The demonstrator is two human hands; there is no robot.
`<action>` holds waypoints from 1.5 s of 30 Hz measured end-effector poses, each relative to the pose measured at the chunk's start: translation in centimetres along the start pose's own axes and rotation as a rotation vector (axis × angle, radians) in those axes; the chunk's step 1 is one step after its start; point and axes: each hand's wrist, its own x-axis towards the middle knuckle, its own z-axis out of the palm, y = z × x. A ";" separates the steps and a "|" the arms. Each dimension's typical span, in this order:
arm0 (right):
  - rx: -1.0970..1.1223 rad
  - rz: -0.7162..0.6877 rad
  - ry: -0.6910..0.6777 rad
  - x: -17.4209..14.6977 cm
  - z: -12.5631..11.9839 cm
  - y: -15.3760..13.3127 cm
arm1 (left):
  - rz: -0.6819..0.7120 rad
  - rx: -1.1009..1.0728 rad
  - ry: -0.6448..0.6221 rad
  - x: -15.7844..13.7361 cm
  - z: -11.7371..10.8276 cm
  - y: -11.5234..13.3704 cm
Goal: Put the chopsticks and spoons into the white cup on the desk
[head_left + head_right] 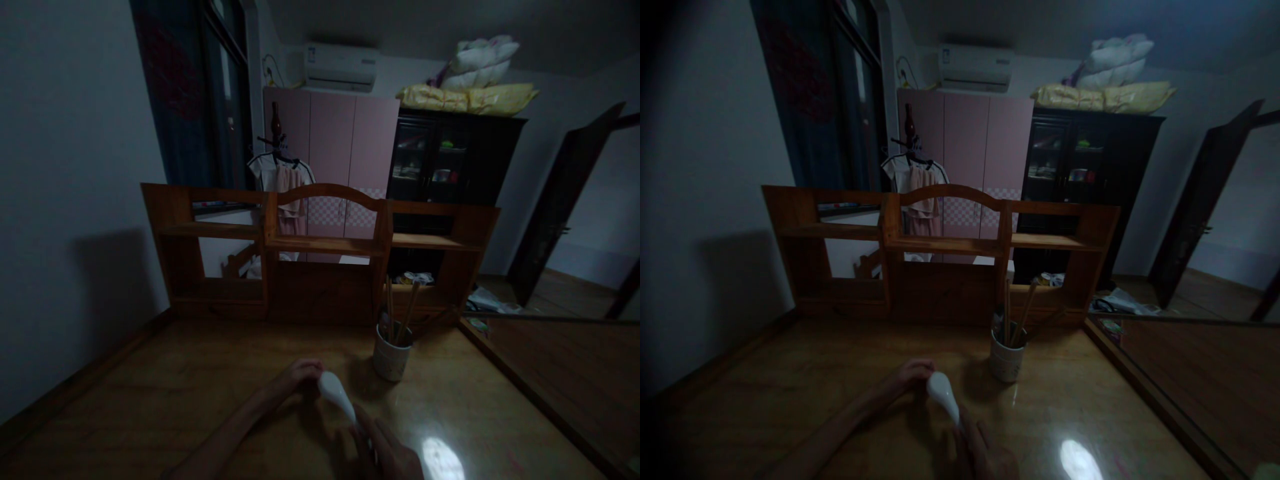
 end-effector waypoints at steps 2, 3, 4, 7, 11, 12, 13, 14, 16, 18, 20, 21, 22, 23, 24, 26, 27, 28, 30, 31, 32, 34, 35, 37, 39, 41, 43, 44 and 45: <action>-0.008 0.005 0.003 0.2 -0.3 -0.3 | 0.001 0.001 0.004 0.2 -0.1 -0.2; -0.001 0.008 0.003 0.4 -0.4 -0.5 | 0.004 0.000 0.005 0.2 -0.2 -0.3; 0.011 0.011 0.004 0.5 -0.5 -0.6 | 0.008 -0.002 0.003 0.2 -0.2 -0.4; 0.040 0.030 0.023 1.0 -0.9 -1.2 | 0.016 -0.008 0.000 0.2 -0.3 -0.5; 0.063 0.026 0.021 1.5 -1.3 -1.8 | 0.026 -0.002 -0.012 0.2 -0.3 -0.5; 0.066 0.023 0.014 1.6 -1.4 -1.8 | 0.027 -0.001 -0.020 0.2 -0.3 -0.5; 0.066 0.022 0.006 1.6 -1.5 -1.9 | 0.027 0.000 -0.029 0.3 -0.3 -0.5; 0.064 0.024 -0.002 1.7 -1.6 -1.8 | 0.027 0.000 -0.035 0.3 -0.4 -0.5; 0.063 0.028 -0.027 1.6 -1.8 -1.7 | 0.028 -0.004 -0.040 0.4 -0.4 -0.6; 0.063 0.030 -0.050 1.4 -1.9 -1.4 | 0.026 -0.006 -0.044 0.3 -0.5 -0.5; 0.062 0.032 -0.070 1.2 -1.8 -1.2 | 0.032 -0.008 -0.043 0.2 -0.4 -0.4; 0.061 0.033 -0.076 1.1 -1.8 -1.1 | 0.036 -0.006 -0.043 0.1 -0.3 -0.2; 0.060 0.034 -0.081 1.0 -1.7 -1.0 | 0.040 -0.004 -0.043 -0.1 -0.3 0.0; 0.061 0.033 -0.085 1.0 -1.7 -1.0 | 0.044 -0.003 -0.044 -0.2 -0.2 0.1; 0.063 0.033 -0.087 1.0 -1.7 -1.0 | 0.044 -0.001 -0.046 -0.4 -0.1 0.4; 0.067 0.032 -0.089 1.1 -1.7 -1.0 | 0.038 0.001 -0.052 -0.6 0.1 0.7; 0.068 0.032 -0.089 1.1 -1.7 -1.1 | 0.034 -0.001 -0.055 -0.7 0.2 0.9; 0.068 0.033 -0.088 1.1 -1.6 -1.1 | 0.032 -0.003 -0.058 -0.7 0.3 1.0; 0.067 0.032 -0.080 1.1 -1.6 -1.1 | 0.029 -0.007 -0.062 -0.8 0.3 1.1; 0.066 0.031 -0.073 1.1 -1.5 -1.1 | 0.029 -0.008 -0.063 -0.8 0.3 1.2; 0.066 0.029 -0.065 1.0 -1.5 -1.1 | 0.027 -0.009 -0.065 -0.8 0.4 1.2; 0.066 0.028 -0.054 0.9 -1.3 -0.9 | 0.028 -0.007 -0.071 -0.8 0.4 1.2; 0.065 0.028 -0.052 0.9 -1.3 -0.9 | 0.033 -0.003 -0.076 -0.8 0.4 1.2; 0.064 0.027 -0.053 0.8 -1.2 -0.8 | 0.030 0.008 -0.084 -0.7 0.4 1.3; 0.065 0.022 -0.054 0.8 -1.2 -0.8 | 0.002 0.020 -0.082 -0.6 0.5 1.3; 0.067 0.016 -0.043 0.8 -1.2 -0.8 | -0.029 0.025 -0.076 -0.6 0.6 1.5; 0.071 0.019 -0.024 0.8 -1.1 -0.9 | -0.021 0.029 -0.064 -0.7 0.7 1.6; 0.074 0.024 -0.017 0.8 -1.1 -0.9 | -0.011 0.034 -0.063 -0.8 0.7 1.7; 0.079 0.030 -0.016 0.8 -1.1 -1.0 | -0.004 0.036 -0.065 -0.9 0.8 1.7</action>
